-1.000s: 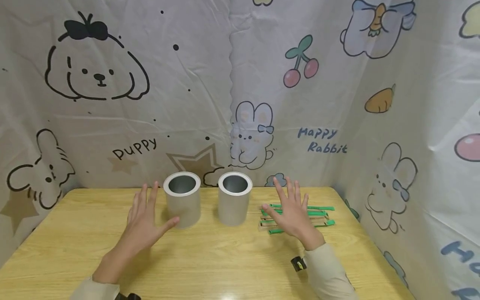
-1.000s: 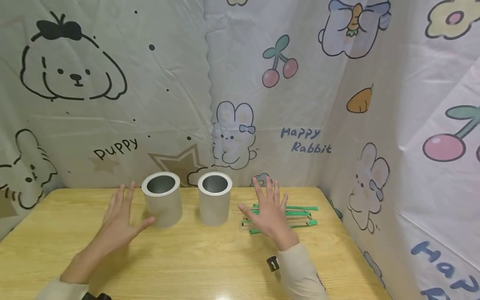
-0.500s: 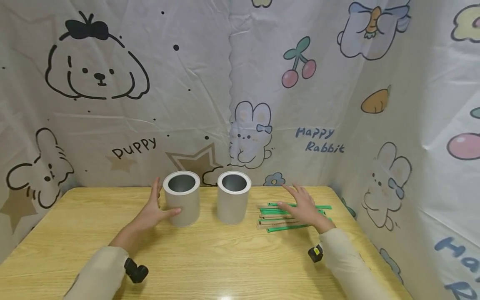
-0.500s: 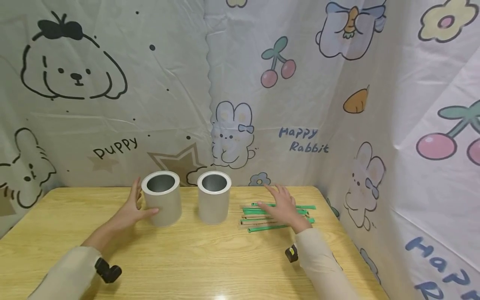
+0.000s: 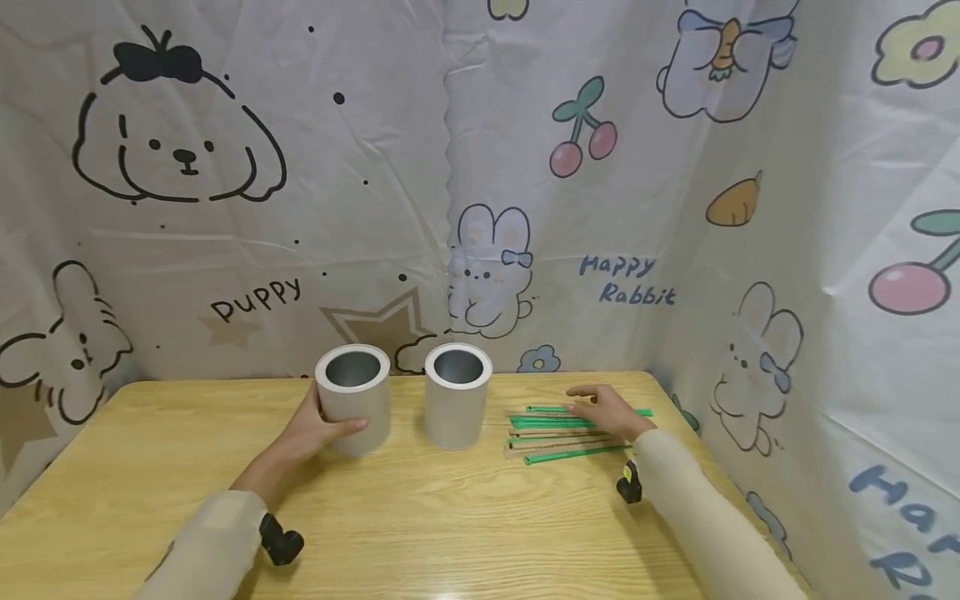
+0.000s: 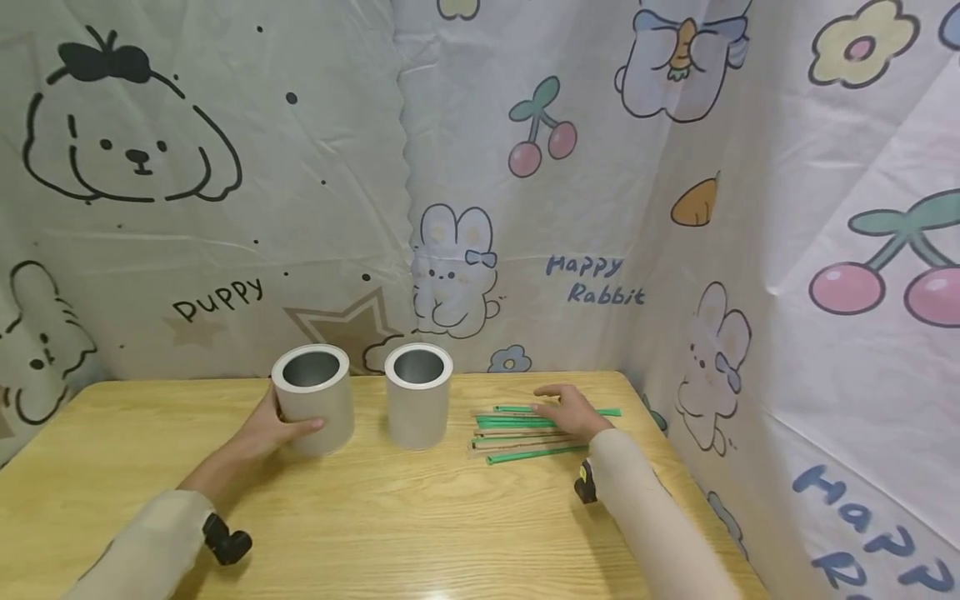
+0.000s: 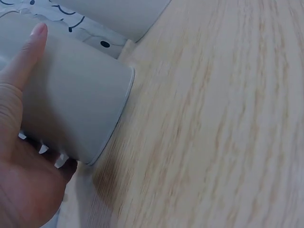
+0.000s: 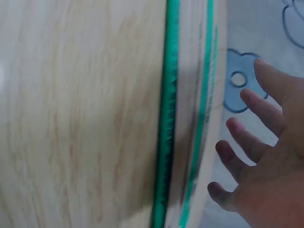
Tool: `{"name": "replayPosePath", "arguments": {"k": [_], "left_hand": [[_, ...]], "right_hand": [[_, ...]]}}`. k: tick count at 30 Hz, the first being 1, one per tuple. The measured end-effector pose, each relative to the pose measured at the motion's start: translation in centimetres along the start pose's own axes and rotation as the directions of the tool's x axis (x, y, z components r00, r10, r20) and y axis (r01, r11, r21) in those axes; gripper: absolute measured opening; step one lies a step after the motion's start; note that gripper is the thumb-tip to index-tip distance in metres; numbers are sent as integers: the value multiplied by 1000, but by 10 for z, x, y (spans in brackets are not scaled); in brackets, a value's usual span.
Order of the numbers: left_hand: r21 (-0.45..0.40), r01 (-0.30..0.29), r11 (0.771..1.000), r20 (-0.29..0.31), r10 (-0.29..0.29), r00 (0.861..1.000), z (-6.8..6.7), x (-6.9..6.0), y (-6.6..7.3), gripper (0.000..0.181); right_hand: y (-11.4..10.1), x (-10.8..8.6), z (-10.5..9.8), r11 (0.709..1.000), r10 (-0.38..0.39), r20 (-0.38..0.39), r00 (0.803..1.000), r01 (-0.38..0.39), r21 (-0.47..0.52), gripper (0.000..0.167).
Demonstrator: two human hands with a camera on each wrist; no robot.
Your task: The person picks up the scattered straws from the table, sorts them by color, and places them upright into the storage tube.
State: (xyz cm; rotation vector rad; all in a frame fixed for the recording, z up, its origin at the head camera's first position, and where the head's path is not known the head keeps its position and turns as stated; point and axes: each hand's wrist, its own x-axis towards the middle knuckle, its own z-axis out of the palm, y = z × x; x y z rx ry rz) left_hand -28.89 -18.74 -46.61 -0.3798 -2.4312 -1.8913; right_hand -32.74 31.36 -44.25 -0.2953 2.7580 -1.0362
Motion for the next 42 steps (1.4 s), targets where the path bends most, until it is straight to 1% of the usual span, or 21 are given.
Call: {"name": "replayPosePath", "arguments": {"k": [2, 5, 9, 11, 16, 23, 27, 31, 36, 42], "left_hand": [[11, 26, 1000, -2, -26, 1000, -1, -1, -2, 106], [1, 52, 999, 24, -52, 998, -2, 0, -4, 105], [-24, 64, 998, 61, -63, 996, -2, 2, -6, 109], [-25, 74, 997, 67, -72, 995, -3, 1, -6, 110], [-19, 100, 995, 59, -99, 993, -5, -1, -10, 112], [-34, 82, 996, 50, -81, 995, -4, 2, -13, 113], [-44, 92, 995, 49, -90, 995, -2, 2, -14, 113], [-42, 108, 993, 47, -106, 993, -1, 0, -16, 113], [-37, 107, 994, 51, -105, 993, -1, -2, -15, 113], [-40, 105, 994, 66, -103, 993, 0, -1, -12, 113]], "right_hand": [[3, 3, 2, 1000, -8, -4, 1000, 8, -11, 42], [6, 6, 4, 999, -22, -27, 999, 21, -35, 37], [11, 9, 5, 998, -15, -70, 997, 10, -70, 30], [13, 10, 5, 996, -15, -78, 997, 9, -89, 28], [15, 15, 5, 994, -2, -87, 996, -7, -106, 26], [12, 17, 5, 983, 78, -124, 989, -97, -154, 20], [10, 18, 3, 978, 102, -140, 985, -125, -169, 17], [11, 22, 4, 975, 100, -155, 983, -128, -180, 12], [13, 26, 5, 976, 91, -180, 980, -123, -178, 5], [14, 25, 2, 978, 73, -166, 983, -103, -179, 11]]}}
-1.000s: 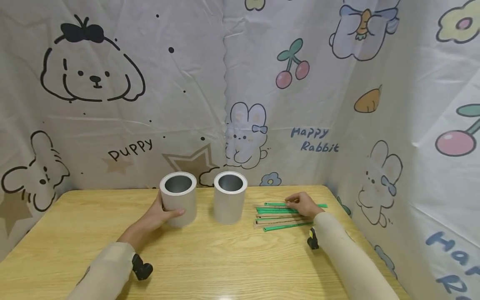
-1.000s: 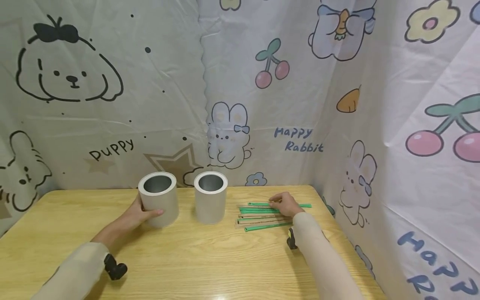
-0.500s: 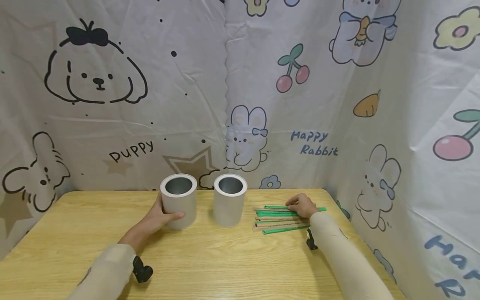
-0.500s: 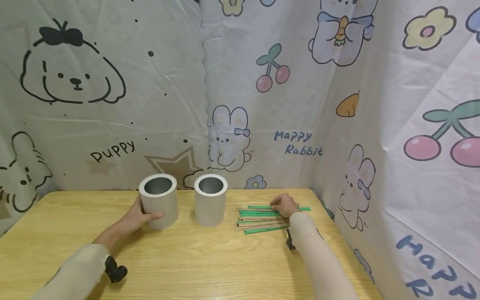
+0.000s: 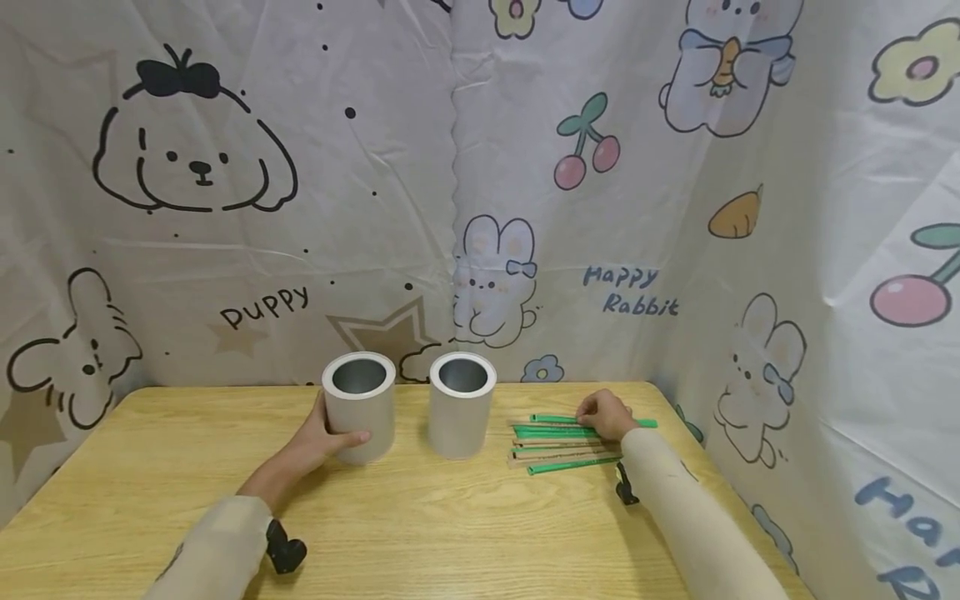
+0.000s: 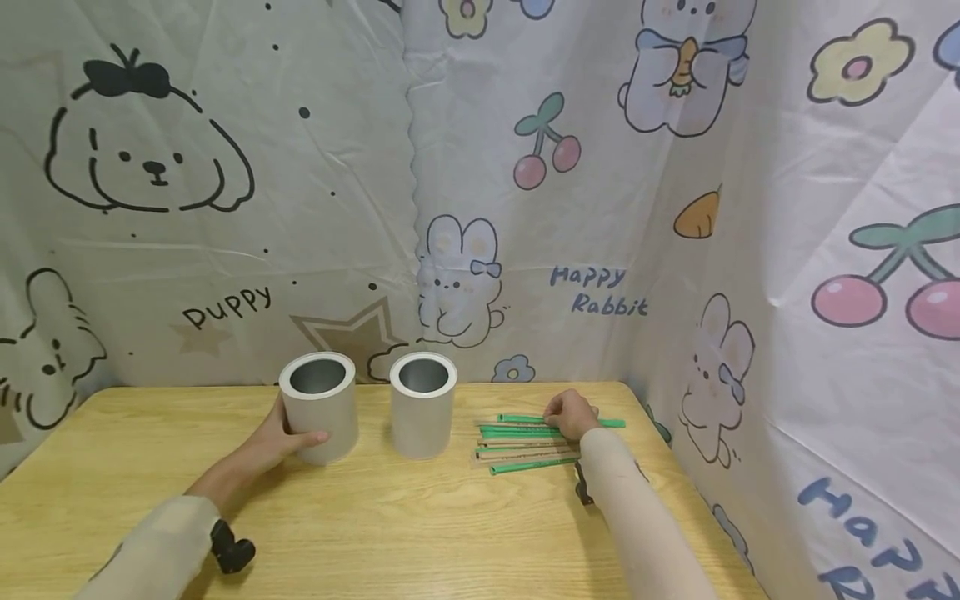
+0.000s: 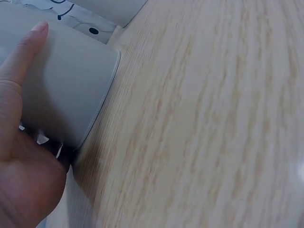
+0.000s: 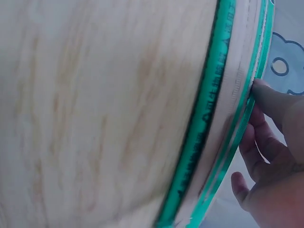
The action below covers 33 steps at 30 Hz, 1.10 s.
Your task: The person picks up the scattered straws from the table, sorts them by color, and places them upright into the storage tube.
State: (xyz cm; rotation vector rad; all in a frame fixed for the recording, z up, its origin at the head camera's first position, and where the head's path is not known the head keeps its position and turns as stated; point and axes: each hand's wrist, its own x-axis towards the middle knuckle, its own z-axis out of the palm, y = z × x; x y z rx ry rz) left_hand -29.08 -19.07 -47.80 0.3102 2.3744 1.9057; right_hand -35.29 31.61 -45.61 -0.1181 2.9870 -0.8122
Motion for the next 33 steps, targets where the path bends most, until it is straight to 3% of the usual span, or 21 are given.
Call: {"name": "replayPosePath", "arguments": {"k": [5, 8, 11, 13, 15, 16, 18, 22, 24, 25, 27, 30, 33], "left_hand": [[5, 8, 1000, -1, -8, 1000, -1, 0, 0, 113], [16, 7, 1000, -5, -7, 1000, -3, 0, -1, 113], [15, 12, 1000, -13, -12, 1000, -6, -1, -3, 113], [15, 13, 1000, -15, -13, 1000, -8, -1, -3, 113], [5, 12, 1000, -17, -11, 1000, -10, -2, -4, 113], [4, 8, 1000, -13, -8, 1000, -10, -2, -4, 113], [2, -3, 1000, -12, 3, 1000, -10, -2, -4, 112], [9, -22, 1000, -16, 22, 1000, -10, -2, -4, 111], [0, -29, 1000, -21, 29, 999, -9, -1, -4, 110], [-6, -31, 1000, -18, 30, 999, -8, 0, -4, 110], [-16, -29, 999, -12, 29, 999, -7, 0, -4, 110], [-18, -19, 1000, -3, 19, 1000, -5, 1, -4, 111], [-12, -2, 1000, 0, 2, 1000, -4, 2, -2, 112]], "right_hand": [[-13, -4, -13, 997, -75, -23, 997, 75, 8, 14], [-38, -6, -28, 983, -144, -86, 986, 153, 99, 14], [-80, -11, -46, 940, -174, -160, 972, 212, 267, 17], [-113, -13, -56, 883, -161, -190, 969, 227, 411, 19], [-150, -17, -63, 797, -147, -204, 968, 239, 555, 17], [-169, -18, -65, 738, -143, -208, 968, 244, 629, 13], [-207, -19, -65, 583, -146, -210, 967, 256, 771, 9], [-276, -19, -48, 258, -188, -198, 962, 243, 935, 23], [-302, -18, -33, 159, -209, -177, 962, 212, 964, 24], [-313, -17, -24, 129, -217, -167, 962, 197, 972, 23], [-330, -15, -4, 101, -223, -144, 964, 170, 980, 21], [-343, -11, 26, 152, -221, -104, 970, 140, 978, 16], [-343, -9, 46, 303, -218, -43, 975, 109, 947, 10]]}}
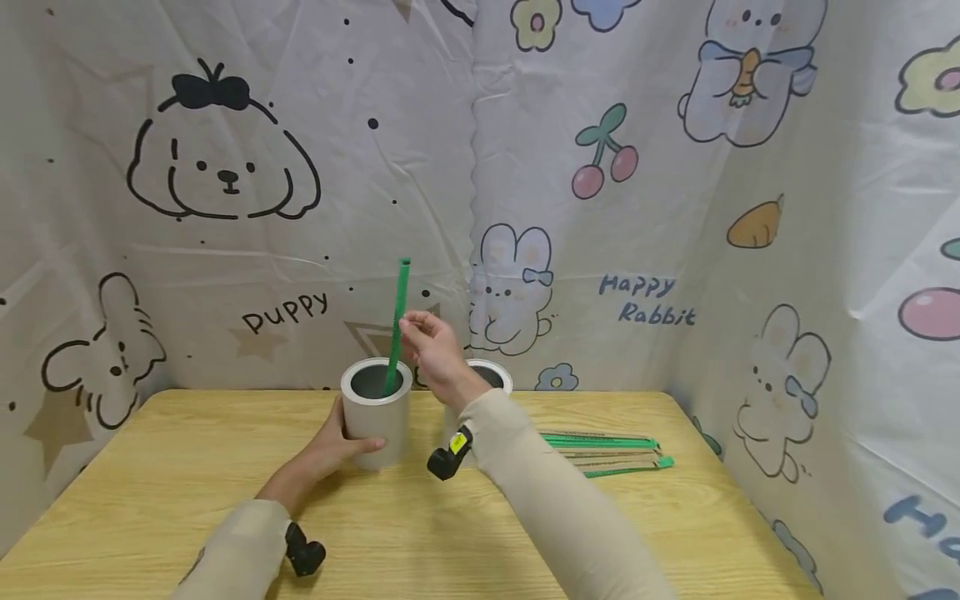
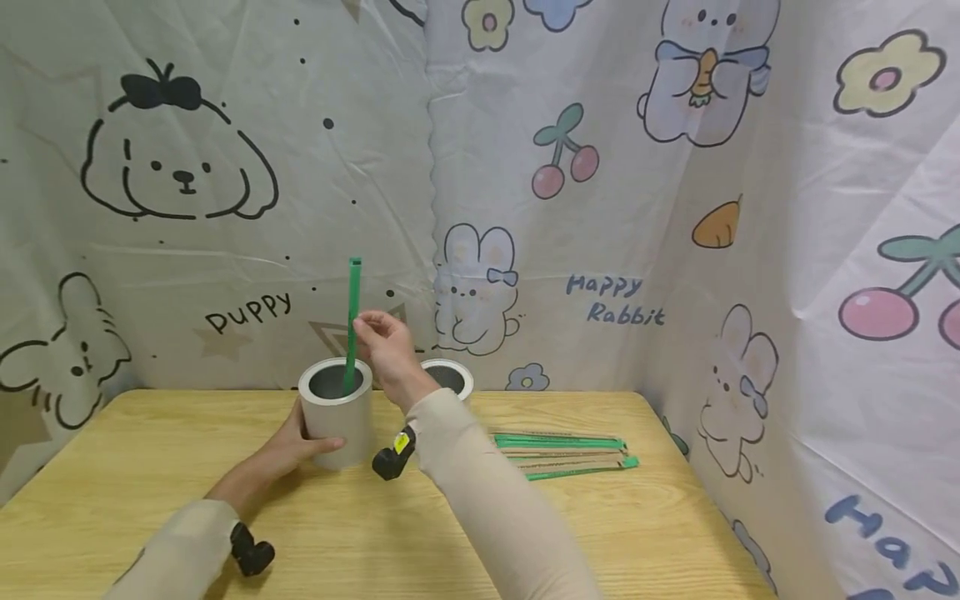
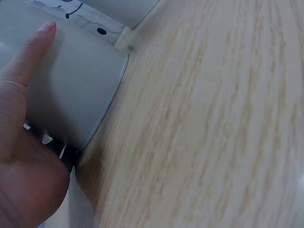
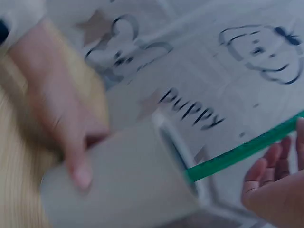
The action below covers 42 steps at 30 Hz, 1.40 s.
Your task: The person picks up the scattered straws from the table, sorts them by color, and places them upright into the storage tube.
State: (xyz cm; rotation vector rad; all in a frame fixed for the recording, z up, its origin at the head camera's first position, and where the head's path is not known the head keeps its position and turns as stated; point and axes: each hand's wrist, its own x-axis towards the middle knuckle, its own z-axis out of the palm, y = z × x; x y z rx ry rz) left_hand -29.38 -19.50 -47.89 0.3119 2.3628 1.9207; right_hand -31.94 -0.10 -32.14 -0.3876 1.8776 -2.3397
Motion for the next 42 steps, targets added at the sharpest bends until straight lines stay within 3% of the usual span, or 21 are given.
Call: {"name": "replayPosePath", "arguments": {"k": [4, 8, 11, 15, 18, 21, 25, 29, 34, 38, 42], "left_hand": [[10, 23, 1000, 10, -23, 1000, 4, 2, 2, 114], [53, 35, 998, 2, -35, 999, 4, 0, 1, 114], [80, 23, 997, -13, -22, 1000, 6, -1, -1, 117], [99, 8, 995, -47, -4, 999, 7, -2, -3, 121], [104, 13, 995, -64, -7, 998, 6, -2, -4, 122], [99, 17, 995, -67, -11, 998, 5, -3, -6, 121], [88, 8, 996, -57, -3, 998, 7, -3, -6, 119], [69, 2, 998, -44, 1, 999, 12, -3, -2, 118], [55, 14, 998, -49, -12, 999, 14, -3, -2, 117], [56, 19, 998, -52, -16, 999, 12, -2, -4, 116], [73, 28, 997, -49, -24, 999, 11, -2, -3, 117]], "right_hand": [[5, -5, -19, 980, 59, 22, 998, -54, -193, 30], [-14, -13, -54, 965, 46, 23, 999, -38, -259, 34], [-34, -21, -91, 947, 23, 15, 1000, -17, -321, 35], [-45, -34, -154, 887, 13, -14, 1000, -18, -461, 40], [-32, -45, -207, 838, 52, -38, 998, -64, -542, 44], [-6, -57, -253, 780, 130, -74, 989, -148, -608, 47], [30, -73, -294, 689, 178, -133, 975, -220, -691, 45], [52, -82, -315, 602, 141, -155, 978, -209, -771, 35], [64, -85, -328, 528, 84, -139, 987, -162, -834, 22], [67, -85, -329, 503, 74, -119, 990, -140, -853, 19], [69, -83, -326, 499, 93, -125, 988, -155, -853, 13]]}}
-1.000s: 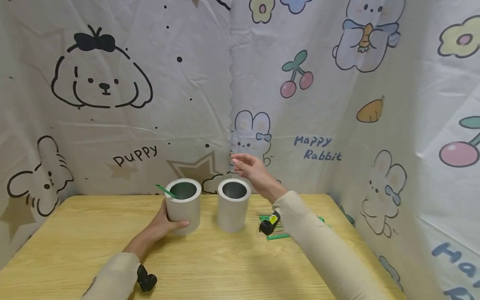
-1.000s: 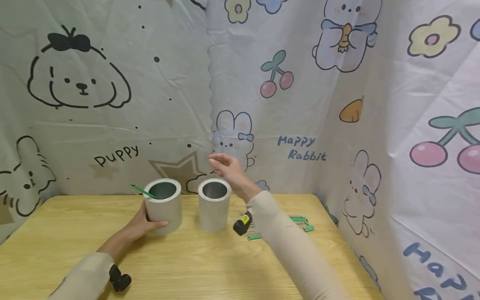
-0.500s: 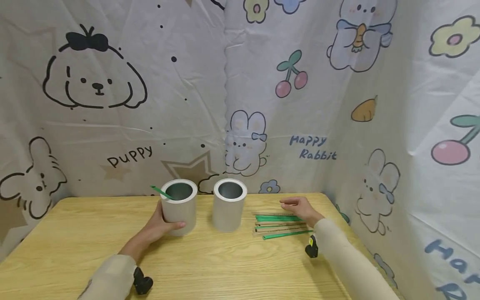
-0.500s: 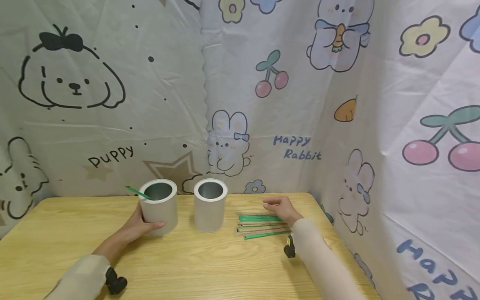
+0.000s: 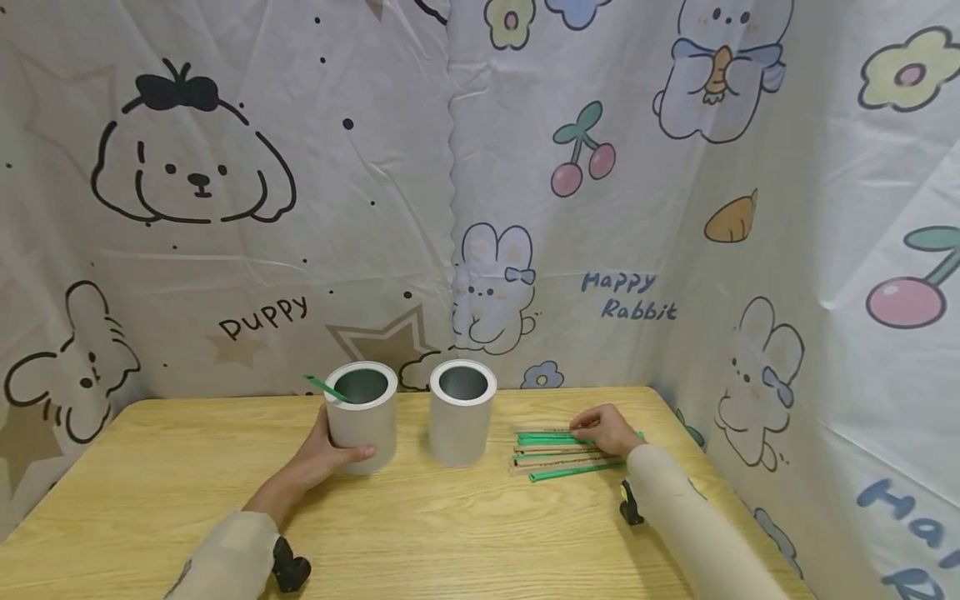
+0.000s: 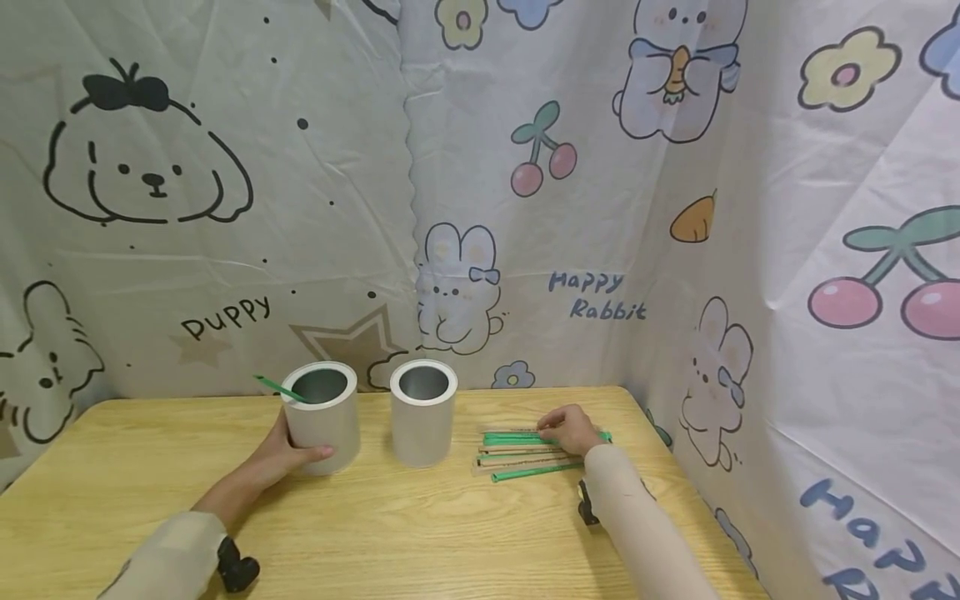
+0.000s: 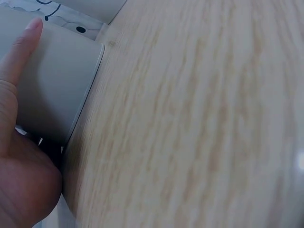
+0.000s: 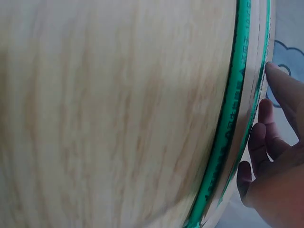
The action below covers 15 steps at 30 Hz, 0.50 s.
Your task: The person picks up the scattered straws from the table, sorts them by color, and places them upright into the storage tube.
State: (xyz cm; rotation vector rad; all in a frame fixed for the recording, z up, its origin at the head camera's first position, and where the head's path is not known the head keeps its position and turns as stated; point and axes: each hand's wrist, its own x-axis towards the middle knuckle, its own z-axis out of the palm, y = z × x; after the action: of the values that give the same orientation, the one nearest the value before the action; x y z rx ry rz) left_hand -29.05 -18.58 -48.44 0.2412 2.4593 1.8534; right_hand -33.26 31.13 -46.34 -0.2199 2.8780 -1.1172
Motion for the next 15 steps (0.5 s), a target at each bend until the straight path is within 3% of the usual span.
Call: {"name": "replayPosePath", "arguments": {"k": [7, 15], "left_hand": [[-1, 0, 1000, 1, 0, 1000, 1, 1, -1, 116], [-11, 20, 1000, 4, -20, 1000, -1, 0, 0, 116]], "right_hand": [[-1, 0, 2, 1000, -12, 30, 999, 12, -6, 8], [-5, 3, 1, 992, 30, 32, 999, -26, -120, 6]]}}
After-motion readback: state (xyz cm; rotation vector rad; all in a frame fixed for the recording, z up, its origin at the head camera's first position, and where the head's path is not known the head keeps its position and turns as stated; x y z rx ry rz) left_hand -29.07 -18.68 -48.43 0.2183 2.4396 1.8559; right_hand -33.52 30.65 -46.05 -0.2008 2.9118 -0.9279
